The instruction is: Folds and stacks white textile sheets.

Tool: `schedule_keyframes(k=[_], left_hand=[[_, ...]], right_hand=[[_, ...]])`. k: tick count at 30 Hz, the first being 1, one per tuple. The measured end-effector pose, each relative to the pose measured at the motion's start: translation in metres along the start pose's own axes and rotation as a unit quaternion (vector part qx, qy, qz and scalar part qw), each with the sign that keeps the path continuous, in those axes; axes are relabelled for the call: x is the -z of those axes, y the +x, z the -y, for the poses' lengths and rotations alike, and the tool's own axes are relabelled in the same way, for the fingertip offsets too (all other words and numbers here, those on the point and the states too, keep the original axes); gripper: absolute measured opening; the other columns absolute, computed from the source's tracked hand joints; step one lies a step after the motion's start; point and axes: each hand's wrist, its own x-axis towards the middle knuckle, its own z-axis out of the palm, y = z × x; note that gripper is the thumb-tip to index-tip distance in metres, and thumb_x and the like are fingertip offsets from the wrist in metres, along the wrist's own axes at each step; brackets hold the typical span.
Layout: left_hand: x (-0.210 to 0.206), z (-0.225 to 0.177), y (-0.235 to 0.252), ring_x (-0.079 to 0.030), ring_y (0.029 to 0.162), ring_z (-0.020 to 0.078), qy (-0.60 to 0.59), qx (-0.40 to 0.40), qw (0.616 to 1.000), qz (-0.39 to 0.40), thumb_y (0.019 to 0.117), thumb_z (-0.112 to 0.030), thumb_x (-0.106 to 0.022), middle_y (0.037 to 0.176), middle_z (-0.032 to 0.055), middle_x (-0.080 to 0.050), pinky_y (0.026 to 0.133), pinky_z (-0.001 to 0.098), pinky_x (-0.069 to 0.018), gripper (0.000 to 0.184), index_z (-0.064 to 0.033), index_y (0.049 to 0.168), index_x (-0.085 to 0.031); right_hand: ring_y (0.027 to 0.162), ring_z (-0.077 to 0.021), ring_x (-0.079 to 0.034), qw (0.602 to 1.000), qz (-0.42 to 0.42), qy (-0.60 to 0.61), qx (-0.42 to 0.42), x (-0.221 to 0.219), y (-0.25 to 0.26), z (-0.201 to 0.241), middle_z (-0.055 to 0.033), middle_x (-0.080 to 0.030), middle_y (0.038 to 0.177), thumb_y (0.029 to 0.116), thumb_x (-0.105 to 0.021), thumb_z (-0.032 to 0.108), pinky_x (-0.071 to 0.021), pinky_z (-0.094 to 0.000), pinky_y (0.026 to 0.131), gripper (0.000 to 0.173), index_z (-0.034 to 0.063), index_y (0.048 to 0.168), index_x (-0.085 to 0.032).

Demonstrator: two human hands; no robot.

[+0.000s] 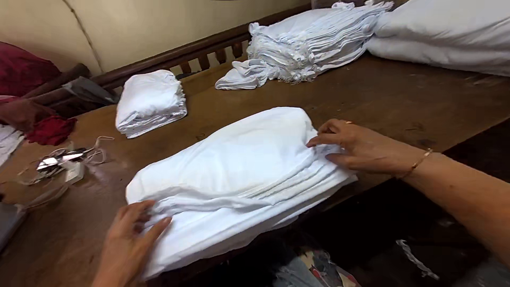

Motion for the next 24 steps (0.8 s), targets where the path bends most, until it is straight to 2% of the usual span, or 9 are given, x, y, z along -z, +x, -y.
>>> schedule_keyframes(k=[4,6,9,13,16,18,20,22,24], left_hand=[[-0.008,0.0,0.011,-0.064,0.069,0.0134,-0.072,0.042,0.995,-0.061,0.0896,-0.006,-0.074,0.085,0.0044,-0.069,0.062,0.0334,-0.0557,0.018,-0.0058,0.107,-0.069],[0.0,-0.001,0.014,-0.063,0.065,0.0106,-0.122,0.046,0.989,-0.063,0.0888,0.002,-0.072,0.081,0.0015,-0.069,0.059,0.0274,-0.0538,0.02,-0.0068,0.107,-0.068],[0.017,-0.005,0.017,-0.065,0.07,0.0147,-0.119,0.085,0.989,-0.031,0.0913,-0.011,-0.077,0.089,0.005,-0.07,0.062,0.0332,-0.0552,0.021,-0.0064,0.109,-0.068],[0.011,-0.007,0.022,-0.065,0.074,0.0252,-0.053,0.126,0.991,-0.011,0.09,-0.03,-0.081,0.103,0.0154,-0.065,0.063,0.0445,-0.0562,0.052,-0.0033,0.127,-0.057],[-0.001,-0.008,0.037,-0.061,0.065,0.0276,0.022,0.088,0.996,-0.012,0.0907,-0.022,-0.079,0.078,0.0135,-0.065,0.06,0.0491,-0.0501,0.023,-0.0033,0.097,-0.068],[0.0,-0.009,0.051,-0.062,0.068,0.0299,0.056,0.069,0.996,-0.015,0.0901,-0.012,-0.077,0.076,0.0139,-0.064,0.063,0.0531,-0.0492,0.013,-0.0028,0.088,-0.068],[0.022,-0.003,0.054,-0.066,0.074,0.0318,0.08,0.003,0.996,-0.03,0.0905,-0.006,-0.074,0.085,0.0166,-0.067,0.068,0.0566,-0.055,0.009,-0.0002,0.094,-0.069],[0.062,0.005,0.043,-0.065,0.08,0.0303,0.09,-0.079,0.99,-0.074,0.0926,-0.004,-0.069,0.095,0.018,-0.066,0.071,0.0535,-0.0558,0.011,0.0021,0.102,-0.066],[0.09,0.017,0.019,-0.064,0.084,0.015,0.03,-0.112,0.988,-0.101,0.0923,-0.01,-0.062,0.102,0.0075,-0.064,0.071,0.0365,-0.0573,0.016,-0.0032,0.107,-0.062]], right_hand=[[0.084,-0.0346,-0.067,0.995,-0.056,0.029,-0.083,-0.003,0.009,0.006,-0.0165,-0.069,0.092,0.0876,-0.072,-0.006,-0.0535,-0.0608,0.074,0.023,0.0053,0.107,-0.073],[0.075,-0.0321,-0.064,0.988,-0.094,0.059,-0.112,0.011,0.005,0.002,-0.0152,-0.067,0.083,0.0864,-0.071,-0.009,-0.0519,-0.0592,0.067,0.02,0.003,0.103,-0.07],[0.073,-0.0274,-0.062,0.987,-0.095,0.074,-0.101,0.017,-0.008,-0.01,-0.0116,-0.065,0.082,0.0832,-0.075,-0.008,-0.051,-0.0532,0.066,0.018,0.0042,0.095,-0.07],[0.074,-0.0255,-0.063,0.993,-0.009,0.052,-0.103,-0.002,-0.018,-0.023,-0.0108,-0.066,0.092,0.0823,-0.079,-0.006,-0.0543,-0.0502,0.066,0.018,0.0068,0.094,-0.073],[0.075,-0.0274,-0.064,0.988,0.029,0.03,-0.148,-0.002,-0.007,-0.013,-0.0117,-0.066,0.091,0.087,-0.077,-0.003,-0.0553,-0.052,0.067,0.011,0.0057,0.09,-0.072],[0.077,-0.0263,-0.065,0.986,0.067,0.006,-0.152,0.006,0.004,-0.006,-0.0093,-0.067,0.086,0.0884,-0.077,0.0,-0.0546,-0.0511,0.07,0.01,0.0076,0.086,-0.071],[0.083,-0.0303,-0.067,0.996,0.005,0.004,-0.094,0.023,0.008,-0.014,-0.0125,-0.07,0.088,0.0863,-0.075,-0.007,-0.0545,-0.0558,0.076,0.012,0.0052,0.087,-0.074],[0.085,-0.0385,-0.065,0.99,-0.139,0.01,-0.032,0.05,0.004,-0.02,-0.0246,-0.066,0.095,0.0891,-0.067,-0.008,-0.0524,-0.0603,0.078,0.008,-0.0061,0.096,-0.069],[0.079,-0.026,-0.062,0.975,-0.218,-0.004,-0.036,0.064,-0.005,-0.017,-0.0201,-0.062,0.1,0.0949,-0.06,0.004,-0.0549,-0.0458,0.072,0.014,-0.004,0.106,-0.063]])
